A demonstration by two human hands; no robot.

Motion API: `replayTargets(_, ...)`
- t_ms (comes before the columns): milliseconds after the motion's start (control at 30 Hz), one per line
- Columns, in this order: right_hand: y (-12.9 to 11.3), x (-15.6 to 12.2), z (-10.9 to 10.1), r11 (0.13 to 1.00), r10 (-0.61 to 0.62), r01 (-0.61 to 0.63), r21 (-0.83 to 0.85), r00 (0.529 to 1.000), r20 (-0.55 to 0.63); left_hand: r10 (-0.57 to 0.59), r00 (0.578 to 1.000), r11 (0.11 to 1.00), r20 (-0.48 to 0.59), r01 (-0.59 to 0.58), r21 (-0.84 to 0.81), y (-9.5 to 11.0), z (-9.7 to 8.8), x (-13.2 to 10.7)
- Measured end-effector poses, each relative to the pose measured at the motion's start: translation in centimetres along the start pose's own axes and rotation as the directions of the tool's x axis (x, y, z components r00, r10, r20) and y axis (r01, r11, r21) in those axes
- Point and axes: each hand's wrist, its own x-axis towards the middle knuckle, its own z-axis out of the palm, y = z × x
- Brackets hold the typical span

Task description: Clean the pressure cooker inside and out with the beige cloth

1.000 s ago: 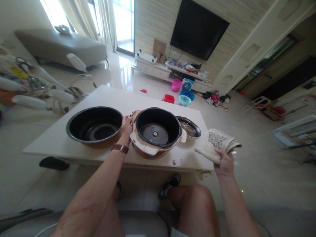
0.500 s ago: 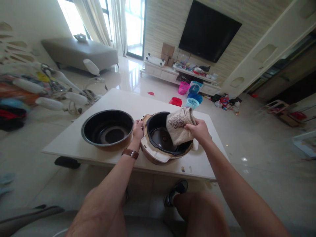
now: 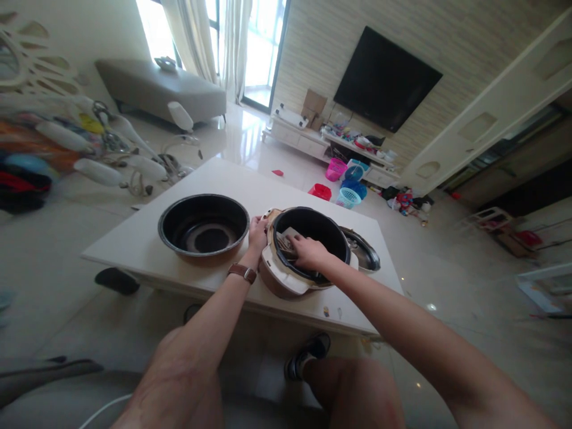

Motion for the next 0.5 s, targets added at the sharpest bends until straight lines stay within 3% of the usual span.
replayTargets(167,-0.3,-0.1,-0.4,0.992,-0.105,0.096,0.085,0.988,0.112,0.0,1.0,1.0,0.003,0.0,-0.013,0.0,0.1,0.0)
replayTargets(300,2.3,-1.1,-1.0,0.947,-0.13,0.067,0.315,0.974,0.183,0.026,1.0,0.999,-0.001,-0.026,-0.025,-0.2,0.2,0.2)
replayTargets(400,5.1,-2.1,-2.0,0.775,-0.079,-0.05,0.63,0.981,0.175,0.003,1.0,0.998,-0.008,-0.003,-0.056,-0.2,0.4,0.2)
replayTargets(500,6.9,-2.8,-2.9,0.472,0.175,-0.103,0.876,0.984,0.022,-0.024,1.0,0.997,-0.009,0.023,-0.069,-0.2,0.6,0.2)
